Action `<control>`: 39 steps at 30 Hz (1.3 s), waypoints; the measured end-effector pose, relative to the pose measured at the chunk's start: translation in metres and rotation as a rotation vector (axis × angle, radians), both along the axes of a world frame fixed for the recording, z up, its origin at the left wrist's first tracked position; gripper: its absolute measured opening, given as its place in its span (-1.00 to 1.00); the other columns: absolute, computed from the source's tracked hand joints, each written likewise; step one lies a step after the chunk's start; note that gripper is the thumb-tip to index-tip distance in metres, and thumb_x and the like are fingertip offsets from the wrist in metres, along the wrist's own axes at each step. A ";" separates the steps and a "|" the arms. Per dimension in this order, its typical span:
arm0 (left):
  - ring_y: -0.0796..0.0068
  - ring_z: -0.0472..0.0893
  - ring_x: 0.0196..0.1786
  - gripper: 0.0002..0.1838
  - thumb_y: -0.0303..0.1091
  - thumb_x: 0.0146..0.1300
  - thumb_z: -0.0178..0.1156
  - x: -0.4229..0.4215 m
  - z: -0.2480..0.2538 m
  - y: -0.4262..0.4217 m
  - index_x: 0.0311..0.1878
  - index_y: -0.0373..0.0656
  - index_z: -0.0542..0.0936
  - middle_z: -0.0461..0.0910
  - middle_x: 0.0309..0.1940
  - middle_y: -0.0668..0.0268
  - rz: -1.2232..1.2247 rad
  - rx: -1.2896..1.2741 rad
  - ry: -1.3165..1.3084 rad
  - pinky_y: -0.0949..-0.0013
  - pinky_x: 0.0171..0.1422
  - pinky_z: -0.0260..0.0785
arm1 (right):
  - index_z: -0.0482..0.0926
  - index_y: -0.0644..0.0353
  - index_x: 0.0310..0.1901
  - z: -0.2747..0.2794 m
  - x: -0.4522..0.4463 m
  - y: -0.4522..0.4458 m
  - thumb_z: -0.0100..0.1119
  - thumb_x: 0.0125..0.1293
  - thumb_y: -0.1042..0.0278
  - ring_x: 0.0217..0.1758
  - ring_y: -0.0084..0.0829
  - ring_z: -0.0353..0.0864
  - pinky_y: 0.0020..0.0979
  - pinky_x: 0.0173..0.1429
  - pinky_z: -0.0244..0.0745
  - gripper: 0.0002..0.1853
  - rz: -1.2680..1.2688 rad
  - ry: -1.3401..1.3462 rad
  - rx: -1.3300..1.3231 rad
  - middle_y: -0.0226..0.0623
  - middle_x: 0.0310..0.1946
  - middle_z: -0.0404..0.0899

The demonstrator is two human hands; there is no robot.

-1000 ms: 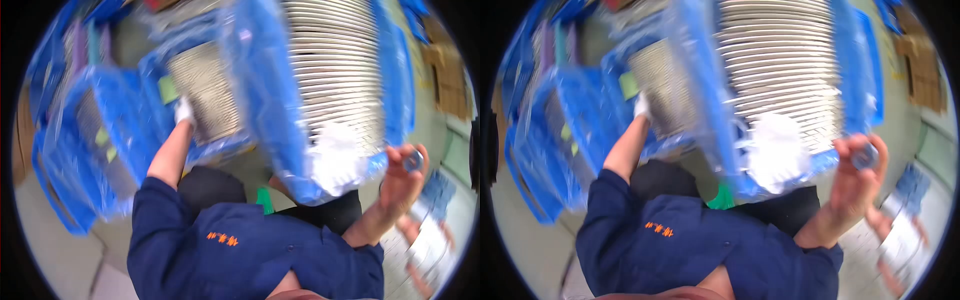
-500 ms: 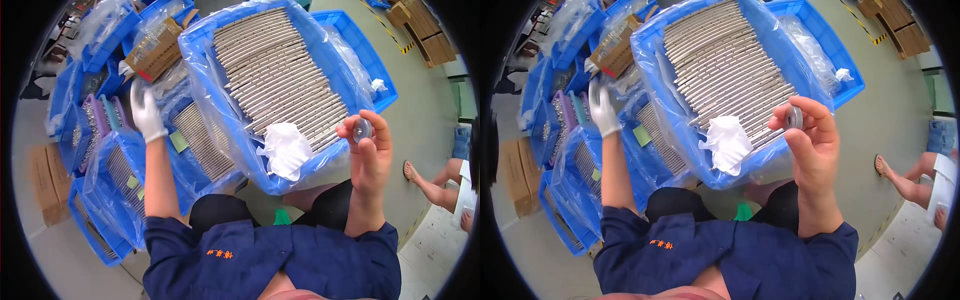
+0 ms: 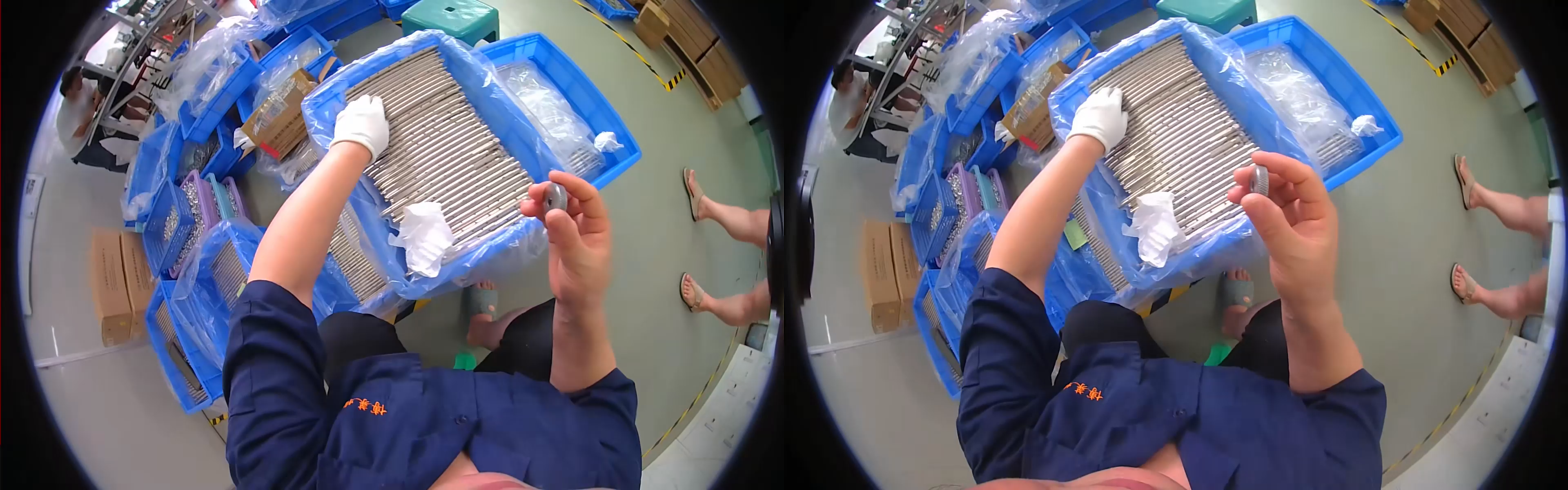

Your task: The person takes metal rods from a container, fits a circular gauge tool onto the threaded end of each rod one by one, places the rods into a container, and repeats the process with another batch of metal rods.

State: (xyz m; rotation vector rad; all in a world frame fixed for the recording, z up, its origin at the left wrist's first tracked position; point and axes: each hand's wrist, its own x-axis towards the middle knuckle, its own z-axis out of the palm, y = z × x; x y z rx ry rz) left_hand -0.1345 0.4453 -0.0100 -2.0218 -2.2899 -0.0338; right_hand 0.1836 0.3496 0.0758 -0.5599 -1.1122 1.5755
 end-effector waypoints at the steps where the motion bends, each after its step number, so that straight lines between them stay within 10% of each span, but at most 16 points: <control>1: 0.10 0.48 0.06 -0.62 -0.23 0.10 0.13 -0.001 0.000 0.002 -0.05 -0.24 0.47 0.48 -0.04 0.06 0.006 -0.005 -0.001 0.20 0.14 0.34 | 0.43 0.26 0.06 0.001 0.003 0.000 0.16 0.21 0.53 -0.14 -0.50 0.53 -0.46 0.05 0.41 -0.65 0.003 0.004 -0.006 -0.26 -0.16 0.54; 7: 0.14 0.57 -0.01 -0.52 -0.13 -0.09 0.24 0.006 0.036 0.024 -0.09 -0.23 0.59 0.57 -0.08 0.01 0.130 -0.415 -0.057 0.26 0.10 0.41 | 0.44 0.26 0.04 0.007 0.010 0.003 0.17 0.20 0.54 -0.14 -0.52 0.53 -0.49 0.02 0.42 -0.65 0.016 0.024 -0.062 -0.28 -0.17 0.54; 23: 0.04 0.55 -0.01 -0.64 -0.32 0.05 0.01 0.028 0.062 -0.014 -0.08 -0.22 0.57 0.57 -0.12 -0.03 0.178 -0.194 -0.126 0.22 0.12 0.37 | 0.47 0.21 -0.16 -0.008 -0.007 0.007 0.18 0.21 0.48 -0.28 -0.51 0.55 -0.49 -0.14 0.48 -0.83 0.203 0.297 -0.504 -0.35 -0.37 0.51; 28: 0.68 0.37 -0.64 -0.77 -0.19 0.12 0.17 0.051 0.115 -0.099 -0.27 -0.12 0.48 0.40 -0.63 0.44 0.236 -0.180 -1.275 0.56 -0.60 0.17 | 0.46 0.22 -0.05 -0.042 -0.036 0.004 0.16 0.22 0.42 -0.44 -0.62 0.46 -0.53 -0.29 0.43 -0.73 0.448 0.181 -0.494 -0.44 -0.42 0.49; 34: 0.68 0.25 -0.64 -0.72 -0.24 0.16 0.21 0.103 0.129 -0.226 -0.16 -0.18 0.44 0.29 -0.61 0.48 0.196 -0.667 -1.917 0.54 -0.58 0.10 | 0.31 0.27 0.23 -0.015 -0.076 -0.033 0.14 0.26 0.26 -0.33 -0.66 0.42 -0.57 -0.23 0.38 -0.46 0.775 0.102 -0.322 -0.50 -0.37 0.43; 39: 0.36 0.55 -0.41 -0.47 0.10 0.32 -0.09 0.110 0.086 -0.298 0.06 -0.19 0.40 0.53 -0.37 0.20 0.334 -0.325 -2.476 0.37 -0.41 0.42 | 0.48 0.15 -0.33 -0.028 -0.110 -0.072 0.14 0.24 0.27 -0.42 -0.57 0.50 -0.50 -0.28 0.43 -0.85 0.773 0.051 -0.499 -0.42 -0.47 0.48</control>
